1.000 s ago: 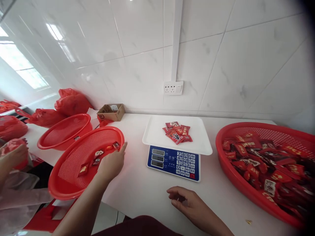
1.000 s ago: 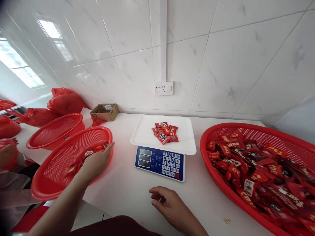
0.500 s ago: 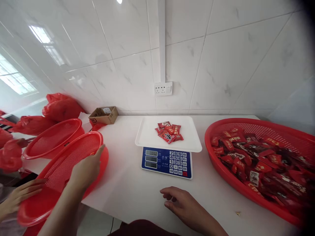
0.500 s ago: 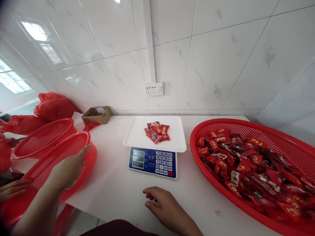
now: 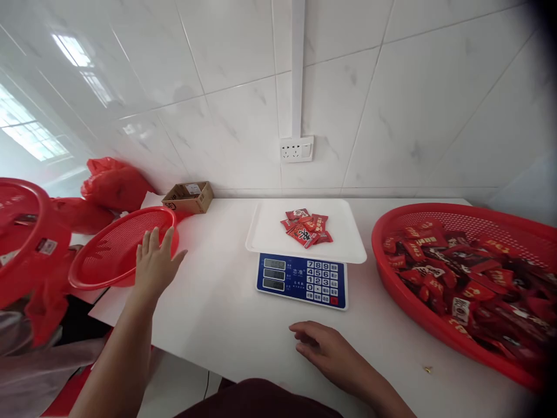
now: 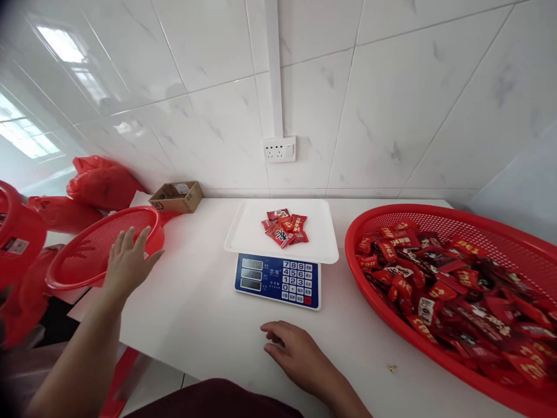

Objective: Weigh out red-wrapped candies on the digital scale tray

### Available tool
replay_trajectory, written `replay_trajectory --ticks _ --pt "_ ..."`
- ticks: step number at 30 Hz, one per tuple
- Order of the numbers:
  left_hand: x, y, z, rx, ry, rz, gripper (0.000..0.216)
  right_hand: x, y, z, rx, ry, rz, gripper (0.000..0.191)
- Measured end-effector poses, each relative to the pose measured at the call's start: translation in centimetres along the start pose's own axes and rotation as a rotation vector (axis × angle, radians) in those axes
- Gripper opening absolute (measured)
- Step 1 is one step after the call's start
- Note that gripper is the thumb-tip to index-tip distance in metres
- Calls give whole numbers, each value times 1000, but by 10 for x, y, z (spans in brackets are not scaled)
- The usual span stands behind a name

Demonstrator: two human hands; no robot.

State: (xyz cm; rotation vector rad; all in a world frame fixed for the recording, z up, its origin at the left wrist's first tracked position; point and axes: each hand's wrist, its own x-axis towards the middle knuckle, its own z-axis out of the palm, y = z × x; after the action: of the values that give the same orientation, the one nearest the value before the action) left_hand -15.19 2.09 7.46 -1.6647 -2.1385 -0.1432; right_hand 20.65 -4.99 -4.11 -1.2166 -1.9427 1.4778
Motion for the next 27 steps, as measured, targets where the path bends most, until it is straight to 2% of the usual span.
replay_trajectory --ticks 2,4,9,13,18,23,27 --pt "13 -2 23 -24 -152 -49 68 2 1 1 4 21 14 33" --pt "23 -2 40 -18 -230 -83 70 3 3 2 7 35 33 33" --pt "27 14 49 -94 -87 -114 56 6 6 4 25 51 34 31" --pt "20 36 48 -220 -38 46 46 9 8 4 21 61 39 30" --pt "22 62 50 -345 -33 259 44 11 6 3 22 59 67 31" --pt "29 75 48 -382 -42 304 43 11 7 3 50 67 69 31" --pt "22 82 45 -420 -60 320 41 13 9 3 25 91 70 30"
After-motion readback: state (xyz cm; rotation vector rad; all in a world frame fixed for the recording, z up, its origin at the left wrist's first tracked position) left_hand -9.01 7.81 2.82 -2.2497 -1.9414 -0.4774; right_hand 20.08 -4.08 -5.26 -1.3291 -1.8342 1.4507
